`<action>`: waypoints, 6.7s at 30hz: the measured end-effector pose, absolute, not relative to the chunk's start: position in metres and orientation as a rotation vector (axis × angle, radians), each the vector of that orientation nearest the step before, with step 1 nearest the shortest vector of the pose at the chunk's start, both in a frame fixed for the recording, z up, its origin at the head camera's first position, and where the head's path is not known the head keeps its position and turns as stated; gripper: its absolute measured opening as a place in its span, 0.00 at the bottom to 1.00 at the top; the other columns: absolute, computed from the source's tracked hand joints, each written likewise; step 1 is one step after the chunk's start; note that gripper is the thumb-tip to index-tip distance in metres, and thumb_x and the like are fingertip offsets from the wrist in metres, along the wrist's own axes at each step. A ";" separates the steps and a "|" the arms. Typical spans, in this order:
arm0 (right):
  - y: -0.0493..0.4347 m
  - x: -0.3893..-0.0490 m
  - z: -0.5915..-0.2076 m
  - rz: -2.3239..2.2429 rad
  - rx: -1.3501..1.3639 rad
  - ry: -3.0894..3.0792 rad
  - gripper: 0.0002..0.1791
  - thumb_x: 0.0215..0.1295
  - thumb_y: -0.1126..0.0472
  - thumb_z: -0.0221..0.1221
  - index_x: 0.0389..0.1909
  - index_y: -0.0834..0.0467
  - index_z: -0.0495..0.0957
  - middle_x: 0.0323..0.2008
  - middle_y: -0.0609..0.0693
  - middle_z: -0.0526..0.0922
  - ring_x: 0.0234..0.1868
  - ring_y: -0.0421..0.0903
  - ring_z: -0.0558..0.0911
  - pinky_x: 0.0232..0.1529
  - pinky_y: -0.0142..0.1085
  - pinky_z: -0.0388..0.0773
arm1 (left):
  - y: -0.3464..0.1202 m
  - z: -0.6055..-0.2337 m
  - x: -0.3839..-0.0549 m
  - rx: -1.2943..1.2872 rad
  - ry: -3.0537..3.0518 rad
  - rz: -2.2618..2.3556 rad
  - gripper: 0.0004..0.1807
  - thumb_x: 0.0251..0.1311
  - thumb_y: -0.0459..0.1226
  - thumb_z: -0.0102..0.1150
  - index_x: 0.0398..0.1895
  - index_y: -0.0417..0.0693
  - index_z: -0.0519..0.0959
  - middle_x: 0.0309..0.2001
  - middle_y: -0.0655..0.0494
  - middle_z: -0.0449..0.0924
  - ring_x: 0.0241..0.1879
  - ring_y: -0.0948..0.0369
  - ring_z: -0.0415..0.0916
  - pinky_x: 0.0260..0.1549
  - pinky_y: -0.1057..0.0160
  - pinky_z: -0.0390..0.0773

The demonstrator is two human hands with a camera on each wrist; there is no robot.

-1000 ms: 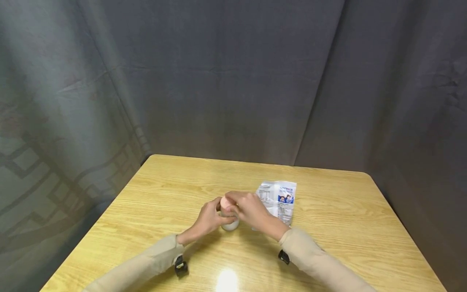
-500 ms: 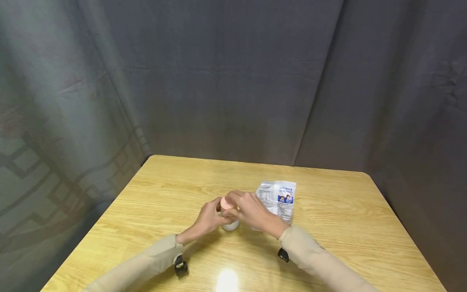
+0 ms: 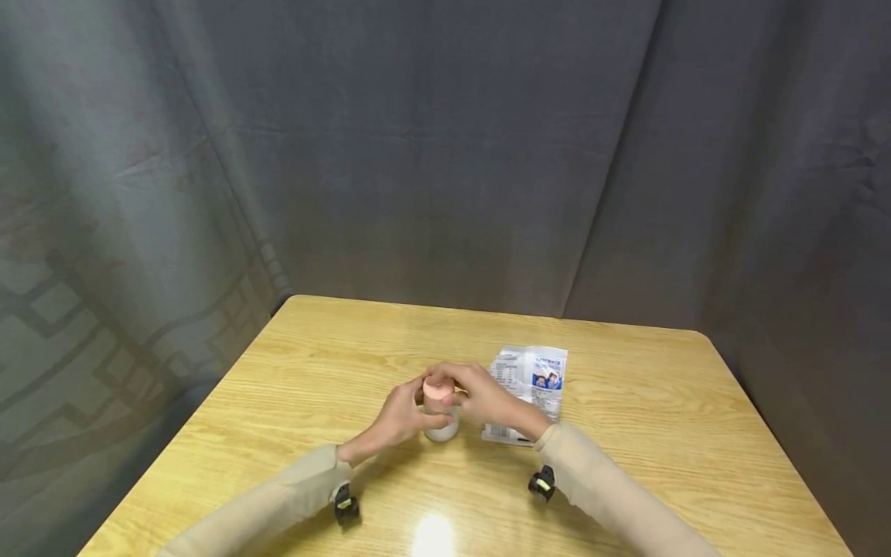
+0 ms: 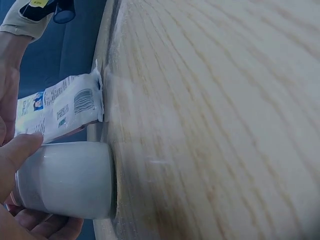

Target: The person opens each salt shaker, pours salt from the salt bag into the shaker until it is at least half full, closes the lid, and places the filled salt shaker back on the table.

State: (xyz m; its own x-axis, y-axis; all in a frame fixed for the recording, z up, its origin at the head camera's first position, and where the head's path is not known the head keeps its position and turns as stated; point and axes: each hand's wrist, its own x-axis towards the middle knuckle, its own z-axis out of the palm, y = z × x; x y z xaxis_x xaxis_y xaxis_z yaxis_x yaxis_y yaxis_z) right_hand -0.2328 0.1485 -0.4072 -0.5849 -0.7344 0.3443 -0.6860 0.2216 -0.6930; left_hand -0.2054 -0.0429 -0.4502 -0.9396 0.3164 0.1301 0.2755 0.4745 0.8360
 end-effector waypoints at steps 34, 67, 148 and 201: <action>0.148 -0.215 -0.413 -1.177 -1.384 2.871 0.25 0.58 0.54 0.71 0.54 0.62 0.81 0.46 0.53 0.85 0.42 0.45 0.85 0.38 0.42 0.85 | -0.042 -0.453 -0.204 0.552 2.724 1.491 0.31 0.47 0.41 0.78 0.54 0.40 0.77 0.49 0.49 0.83 0.50 0.53 0.79 0.50 0.53 0.81; 0.150 -0.216 -0.404 -1.273 -1.417 2.686 0.28 0.62 0.62 0.68 0.61 0.63 0.73 0.56 0.54 0.79 0.54 0.48 0.79 0.54 0.43 0.80 | -0.043 -0.452 -0.205 0.563 2.710 1.493 0.30 0.48 0.44 0.78 0.52 0.42 0.77 0.49 0.50 0.82 0.48 0.56 0.78 0.47 0.53 0.81; 0.152 -0.213 -0.406 -1.161 -1.310 2.778 0.27 0.66 0.55 0.64 0.63 0.58 0.70 0.58 0.50 0.75 0.59 0.47 0.74 0.56 0.48 0.76 | -0.043 -0.453 -0.206 0.637 2.711 1.499 0.31 0.47 0.36 0.78 0.54 0.37 0.76 0.51 0.46 0.82 0.52 0.52 0.79 0.53 0.54 0.80; 0.148 -0.214 -0.410 -1.105 -1.417 2.780 0.20 0.68 0.59 0.63 0.57 0.60 0.73 0.50 0.50 0.74 0.50 0.43 0.74 0.49 0.42 0.78 | -0.043 -0.455 -0.207 0.614 2.743 1.441 0.27 0.48 0.44 0.78 0.48 0.42 0.77 0.43 0.56 0.82 0.42 0.61 0.78 0.43 0.63 0.81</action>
